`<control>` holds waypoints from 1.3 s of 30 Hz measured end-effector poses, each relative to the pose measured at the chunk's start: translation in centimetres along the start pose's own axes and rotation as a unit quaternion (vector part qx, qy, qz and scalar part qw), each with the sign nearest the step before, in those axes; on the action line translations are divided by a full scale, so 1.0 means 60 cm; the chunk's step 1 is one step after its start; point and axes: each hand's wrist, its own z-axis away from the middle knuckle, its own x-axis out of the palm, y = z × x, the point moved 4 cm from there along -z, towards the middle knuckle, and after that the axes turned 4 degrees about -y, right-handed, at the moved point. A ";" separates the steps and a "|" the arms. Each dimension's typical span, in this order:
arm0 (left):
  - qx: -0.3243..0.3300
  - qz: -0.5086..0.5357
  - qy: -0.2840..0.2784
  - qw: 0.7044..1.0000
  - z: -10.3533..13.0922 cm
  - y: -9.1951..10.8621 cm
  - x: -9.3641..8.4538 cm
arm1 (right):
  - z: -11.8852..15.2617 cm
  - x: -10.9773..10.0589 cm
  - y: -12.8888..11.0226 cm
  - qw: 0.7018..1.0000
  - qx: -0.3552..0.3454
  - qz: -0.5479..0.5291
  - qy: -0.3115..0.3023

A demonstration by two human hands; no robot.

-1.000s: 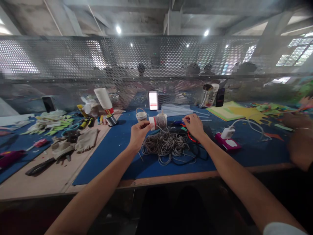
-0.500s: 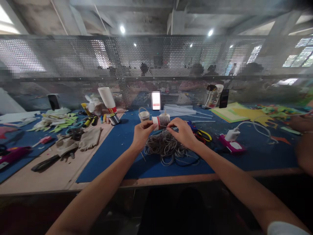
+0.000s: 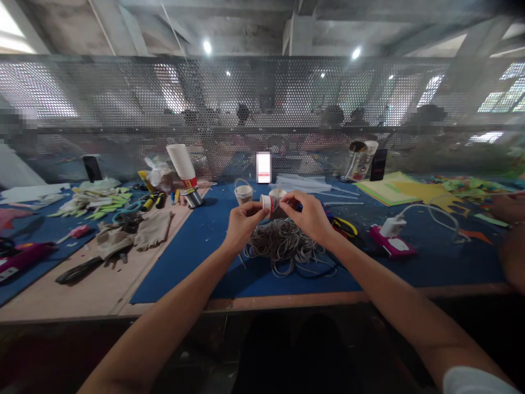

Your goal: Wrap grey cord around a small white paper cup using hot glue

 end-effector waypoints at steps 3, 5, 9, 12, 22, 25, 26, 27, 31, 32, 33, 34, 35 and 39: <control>-0.002 0.005 -0.003 1.000 0.000 0.001 0.001 | 0.000 -0.003 0.003 1.000 0.012 -0.009 0.004; -0.006 0.006 -0.006 1.000 0.001 0.003 0.003 | 0.000 -0.004 0.005 1.000 0.013 -0.014 0.007; -0.012 0.007 -0.012 1.000 0.002 0.008 0.006 | -0.001 -0.005 0.006 1.000 0.011 -0.015 0.016; -0.017 0.003 -0.012 1.000 0.004 0.011 0.007 | -0.002 -0.005 0.006 1.000 0.011 -0.014 0.018; -0.022 -0.030 -0.032 0.999 0.004 0.010 0.008 | -0.002 -0.006 0.013 0.999 0.007 -0.020 0.024; -0.018 -0.032 -0.040 0.999 0.004 0.010 0.008 | -0.003 -0.007 0.011 1.000 0.004 -0.017 0.025; -0.017 -0.033 -0.042 0.998 0.004 0.010 0.008 | -0.003 -0.007 0.010 1.000 0.004 -0.014 0.024; -0.017 -0.032 -0.043 0.998 0.004 0.010 0.008 | -0.002 -0.007 0.009 1.000 0.004 -0.010 0.022; -0.015 -0.025 -0.049 0.998 0.004 0.012 0.009 | 0.001 -0.008 0.007 1.000 0.003 0.003 0.026; -0.015 -0.025 -0.051 0.998 0.004 0.011 0.009 | 0.002 -0.009 0.006 1.000 0.002 0.006 0.029; -0.015 -0.025 -0.052 0.998 0.004 0.011 0.008 | 0.003 -0.009 0.005 0.999 0.000 0.008 0.031; -0.015 -0.025 -0.053 0.998 0.004 0.011 0.008 | 0.003 -0.009 0.005 0.999 -0.002 0.010 0.032; -0.013 -0.026 -0.055 0.998 0.004 0.011 0.008 | 0.004 -0.009 0.004 0.999 -0.005 0.011 0.032; -0.009 -0.030 -0.064 0.997 0.005 0.010 0.008 | 0.004 -0.009 0.004 0.999 -0.008 0.012 0.037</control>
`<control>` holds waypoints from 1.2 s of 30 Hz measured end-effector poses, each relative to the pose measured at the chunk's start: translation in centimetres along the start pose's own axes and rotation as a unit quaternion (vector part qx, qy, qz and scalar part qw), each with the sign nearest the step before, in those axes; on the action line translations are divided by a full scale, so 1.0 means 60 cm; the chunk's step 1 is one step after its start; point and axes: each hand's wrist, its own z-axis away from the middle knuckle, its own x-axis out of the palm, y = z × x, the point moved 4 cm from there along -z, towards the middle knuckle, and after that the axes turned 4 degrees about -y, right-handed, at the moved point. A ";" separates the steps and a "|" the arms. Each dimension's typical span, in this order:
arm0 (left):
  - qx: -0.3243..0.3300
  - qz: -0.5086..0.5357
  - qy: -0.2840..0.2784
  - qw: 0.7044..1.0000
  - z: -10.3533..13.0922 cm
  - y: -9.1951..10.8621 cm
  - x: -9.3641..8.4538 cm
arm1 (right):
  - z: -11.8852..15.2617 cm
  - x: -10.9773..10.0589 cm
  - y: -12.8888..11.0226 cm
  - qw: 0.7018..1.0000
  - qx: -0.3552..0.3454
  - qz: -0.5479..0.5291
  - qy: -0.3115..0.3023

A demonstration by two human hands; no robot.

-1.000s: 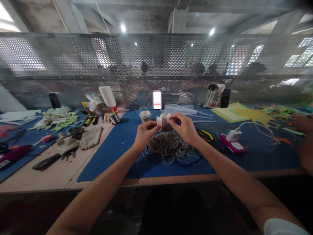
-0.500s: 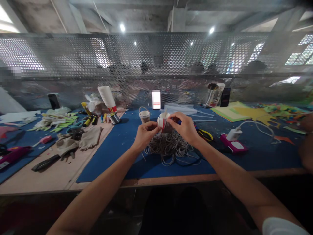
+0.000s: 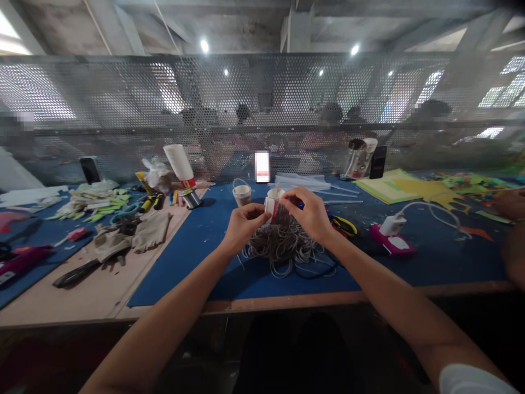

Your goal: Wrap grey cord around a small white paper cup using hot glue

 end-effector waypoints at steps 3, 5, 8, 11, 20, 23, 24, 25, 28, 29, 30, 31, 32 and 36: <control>-0.001 0.001 -0.004 1.000 0.000 0.000 0.000 | 0.000 0.001 0.002 1.000 0.004 0.001 0.002; -0.002 0.002 -0.005 1.000 0.000 0.002 0.001 | 0.000 0.002 0.005 1.000 0.008 0.004 0.003; -0.003 -0.004 -0.008 1.000 0.001 0.006 0.002 | 0.001 0.003 0.008 1.000 0.010 0.012 0.004; 0.000 -0.005 -0.015 1.000 0.002 0.008 0.003 | 0.001 0.004 0.009 1.000 0.008 0.019 0.002; 0.009 -0.018 -0.013 1.000 0.002 0.008 0.004 | -0.002 0.000 0.008 1.000 0.014 0.013 0.000; 0.010 -0.023 -0.011 1.000 0.003 0.011 0.004 | -0.002 -0.002 0.010 1.000 0.016 0.002 -0.001; 0.011 -0.025 -0.009 1.000 0.003 0.011 0.004 | -0.002 -0.002 0.010 1.000 0.016 -0.003 -0.001; 0.013 -0.028 -0.007 1.000 0.003 0.012 0.004 | -0.001 -0.003 0.011 1.000 0.016 -0.006 -0.002; 0.011 -0.033 0.003 0.999 0.003 0.012 0.003 | 0.000 -0.004 0.013 1.000 0.017 -0.013 -0.005; 0.009 -0.034 0.004 0.999 0.003 0.012 0.002 | 0.001 -0.005 0.013 1.000 0.017 -0.016 -0.006; 0.008 -0.034 0.005 0.999 0.003 0.011 0.002 | 0.001 -0.005 0.012 1.000 0.017 -0.020 -0.008; 0.008 -0.034 0.006 0.999 0.003 0.011 0.002 | 0.002 -0.006 0.011 1.000 0.016 -0.024 -0.009; 0.008 -0.034 0.005 0.999 0.002 0.011 0.002 | 0.002 -0.007 0.010 0.999 0.016 -0.027 -0.010; 0.010 -0.038 0.009 0.999 0.002 0.012 0.002 | 0.005 -0.010 0.006 0.999 0.009 -0.030 -0.009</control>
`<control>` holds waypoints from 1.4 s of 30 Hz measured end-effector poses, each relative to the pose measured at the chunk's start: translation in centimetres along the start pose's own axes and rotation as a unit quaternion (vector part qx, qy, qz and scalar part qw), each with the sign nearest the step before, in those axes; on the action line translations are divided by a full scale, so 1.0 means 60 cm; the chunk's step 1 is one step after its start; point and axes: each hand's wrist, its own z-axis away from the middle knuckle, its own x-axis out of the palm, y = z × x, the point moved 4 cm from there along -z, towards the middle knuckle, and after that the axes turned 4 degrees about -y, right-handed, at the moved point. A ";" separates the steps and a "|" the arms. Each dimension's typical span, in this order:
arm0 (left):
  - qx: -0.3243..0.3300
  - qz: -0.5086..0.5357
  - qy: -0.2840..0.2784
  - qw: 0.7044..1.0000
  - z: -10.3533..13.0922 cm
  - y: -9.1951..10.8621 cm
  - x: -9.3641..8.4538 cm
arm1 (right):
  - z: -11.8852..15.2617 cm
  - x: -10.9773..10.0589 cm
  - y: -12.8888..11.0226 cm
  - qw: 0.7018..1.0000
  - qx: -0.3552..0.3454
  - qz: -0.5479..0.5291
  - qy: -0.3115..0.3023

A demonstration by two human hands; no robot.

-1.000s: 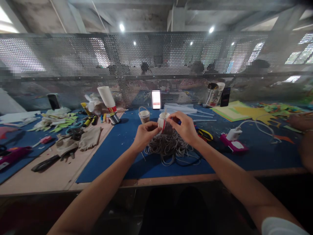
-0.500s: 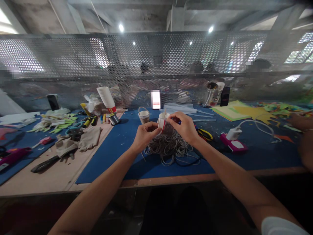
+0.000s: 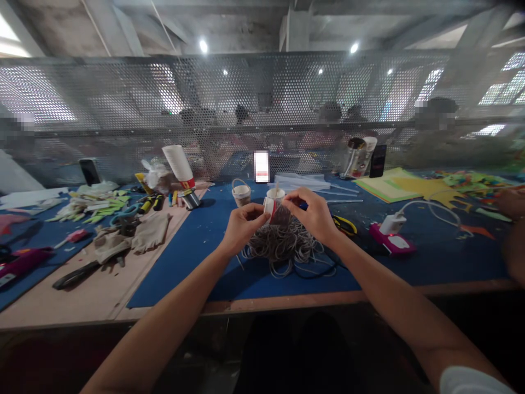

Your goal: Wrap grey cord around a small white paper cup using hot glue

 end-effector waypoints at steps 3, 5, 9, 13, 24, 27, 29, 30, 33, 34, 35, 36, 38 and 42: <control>0.002 -0.003 0.002 1.000 -0.001 -0.001 -0.001 | 0.002 -0.002 -0.003 1.000 -0.009 0.001 0.004; 0.005 -0.004 0.006 1.000 -0.001 -0.003 -0.002 | 0.003 -0.004 -0.006 1.000 -0.019 0.002 0.009; 0.008 0.001 0.006 1.000 -0.002 -0.006 -0.002 | 0.003 -0.006 -0.012 0.999 -0.030 0.018 0.008; 0.001 0.016 0.009 1.000 -0.003 -0.005 -0.003 | 0.005 -0.008 -0.016 0.999 -0.033 0.021 0.005; -0.002 0.001 -0.005 1.000 -0.001 -0.007 -0.002 | 0.006 -0.005 -0.009 0.998 -0.051 0.014 0.020; -0.003 -0.002 -0.013 1.000 -0.001 -0.005 -0.001 | 0.005 -0.003 -0.005 0.999 -0.045 0.014 0.022; -0.003 0.001 -0.019 1.000 0.000 -0.003 0.001 | 0.004 -0.003 -0.003 0.999 -0.042 0.014 0.020; -0.004 0.004 -0.021 1.000 0.000 -0.002 0.002 | 0.004 -0.002 -0.003 0.999 -0.041 0.014 0.019; -0.009 0.011 -0.025 1.000 0.001 -0.001 0.003 | 0.002 -0.002 -0.001 0.999 -0.037 0.017 0.015; -0.011 0.013 -0.027 0.999 0.001 -0.001 0.003 | 0.001 -0.002 -0.001 0.999 -0.036 0.018 0.015; -0.011 0.014 -0.030 0.999 0.002 -0.001 0.004 | 0.001 -0.001 -0.001 0.999 -0.034 0.018 0.015; -0.009 0.015 -0.032 0.999 0.002 -0.001 0.004 | 0.001 -0.001 0.000 0.999 -0.033 0.019 0.016; -0.004 0.014 -0.034 0.999 0.002 -0.001 0.004 | 0.000 0.000 0.001 0.999 -0.028 0.018 0.016; 0.004 0.007 -0.036 0.999 0.002 0.001 0.004 | -0.001 0.001 0.003 0.999 -0.023 0.018 0.017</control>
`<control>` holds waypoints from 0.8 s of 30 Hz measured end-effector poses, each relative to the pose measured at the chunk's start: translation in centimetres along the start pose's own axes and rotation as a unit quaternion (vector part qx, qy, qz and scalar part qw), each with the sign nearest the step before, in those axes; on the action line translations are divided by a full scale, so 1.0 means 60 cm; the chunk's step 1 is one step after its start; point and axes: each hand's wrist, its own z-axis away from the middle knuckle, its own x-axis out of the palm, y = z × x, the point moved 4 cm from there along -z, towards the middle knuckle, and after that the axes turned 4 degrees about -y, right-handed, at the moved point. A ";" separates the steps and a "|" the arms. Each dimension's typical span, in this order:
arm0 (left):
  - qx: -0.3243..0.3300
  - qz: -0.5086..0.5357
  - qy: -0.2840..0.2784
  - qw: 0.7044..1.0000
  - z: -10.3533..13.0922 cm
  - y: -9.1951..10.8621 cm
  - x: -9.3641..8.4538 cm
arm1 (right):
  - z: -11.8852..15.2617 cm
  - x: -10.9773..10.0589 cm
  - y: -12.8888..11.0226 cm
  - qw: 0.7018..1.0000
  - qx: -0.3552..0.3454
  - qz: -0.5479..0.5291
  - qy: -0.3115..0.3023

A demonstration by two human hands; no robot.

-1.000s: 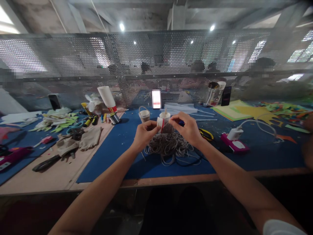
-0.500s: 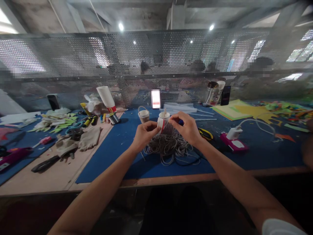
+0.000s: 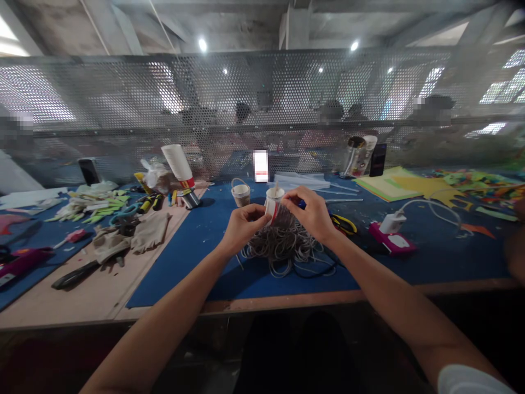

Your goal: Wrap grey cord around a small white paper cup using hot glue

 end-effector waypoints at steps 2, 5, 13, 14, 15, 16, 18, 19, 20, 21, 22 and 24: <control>0.003 -0.002 -0.004 1.000 0.000 0.001 0.000 | 0.000 0.001 0.001 1.000 -0.002 0.000 -0.001; 0.006 -0.008 -0.006 1.000 -0.001 0.002 0.000 | -0.001 0.001 0.002 1.000 -0.008 0.002 -0.001; 0.002 -0.017 -0.005 1.000 0.000 0.006 0.002 | 0.000 0.006 0.004 1.000 -0.006 0.022 -0.001; 0.003 -0.016 -0.006 1.000 0.000 0.005 0.002 | 0.000 0.006 0.004 1.000 -0.006 0.024 -0.001; 0.004 -0.016 -0.007 1.000 0.000 0.005 0.002 | 0.001 0.006 0.004 1.000 -0.006 0.027 0.000; 0.004 -0.015 -0.007 1.000 0.000 0.004 0.002 | 0.001 0.007 0.003 1.000 -0.007 0.029 -0.001; 0.005 -0.013 -0.010 1.000 -0.001 0.003 0.002 | 0.001 0.007 0.003 0.999 -0.007 0.036 0.000; 0.005 -0.012 -0.011 1.000 -0.001 0.002 0.002 | 0.001 0.007 0.002 0.999 -0.007 0.039 0.000; 0.006 -0.012 -0.012 1.000 -0.001 0.002 0.002 | 0.001 0.007 0.002 0.999 -0.006 0.041 0.000; 0.006 -0.013 -0.013 1.000 0.000 0.002 0.003 | 0.001 0.006 0.001 0.999 -0.005 0.043 0.000; 0.008 -0.014 -0.014 1.000 0.000 0.002 0.003 | 0.001 0.006 0.001 0.999 -0.004 0.043 -0.001; 0.010 -0.019 -0.013 1.000 0.000 0.004 0.003 | 0.000 0.006 0.000 0.999 -0.001 0.044 -0.002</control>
